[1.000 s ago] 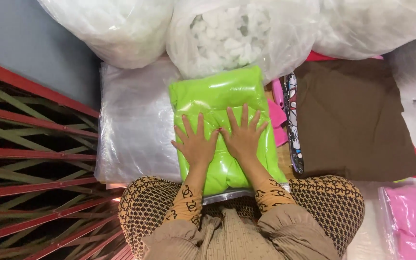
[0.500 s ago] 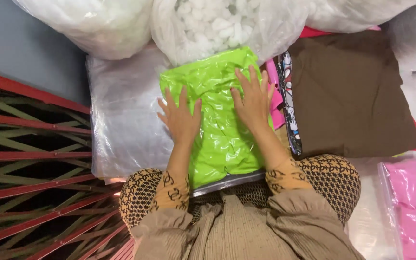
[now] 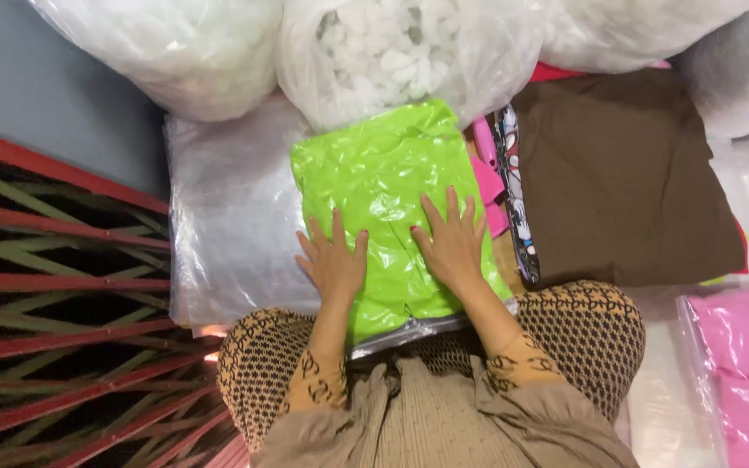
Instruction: The person removes a brown garment from a plastic bag and uses a pink lint roller to clean its surface. After rolling the garment, the person folds it neatly by hand.
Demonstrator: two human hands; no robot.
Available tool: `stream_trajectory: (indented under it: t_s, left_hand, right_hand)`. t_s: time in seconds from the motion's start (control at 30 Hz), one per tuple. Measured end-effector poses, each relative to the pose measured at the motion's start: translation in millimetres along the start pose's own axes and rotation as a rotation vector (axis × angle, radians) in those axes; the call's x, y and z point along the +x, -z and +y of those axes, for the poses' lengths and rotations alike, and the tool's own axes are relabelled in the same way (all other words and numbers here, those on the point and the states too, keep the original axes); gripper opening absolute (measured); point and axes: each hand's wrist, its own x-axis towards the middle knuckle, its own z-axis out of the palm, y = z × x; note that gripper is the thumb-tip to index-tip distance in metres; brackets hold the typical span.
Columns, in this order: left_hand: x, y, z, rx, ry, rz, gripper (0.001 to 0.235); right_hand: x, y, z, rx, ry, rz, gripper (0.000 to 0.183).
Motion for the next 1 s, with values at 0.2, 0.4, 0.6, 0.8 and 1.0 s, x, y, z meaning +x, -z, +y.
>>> stream_trajectory:
  t_s: [0.2,0.4,0.6,0.8,1.0]
  left_hand:
    - [-11.5,10.9,2.5,-0.198,-0.019,0.182,0.070]
    - [78.1,-79.3,-110.0,-0.248,0.151,0.107,0.060]
    - [82.4,-48.0,-125.4,-0.324,0.006,0.303,0.020]
    - [-99.7,107.8,19.1,-0.483,-0.135,0.226,0.020]
    - [-147.1,99.8,110.8,-0.323,-0.625,0.302,0.044]
  right_hand:
    - [5.7,-6.2,20.1,0.121,0.006,0.078,0.062]
    - [4.3,-22.2,70.3,0.240,-0.325,0.143,0.074]
    - [0.6,-22.5,76.9,0.307,-0.187,0.327,0.050]
    - [-91.6,118.9,50.6,0.513,-0.022,0.238,0.024]
    - [-190.9,192.2,121.6,0.855,-0.186,0.461,0.043]
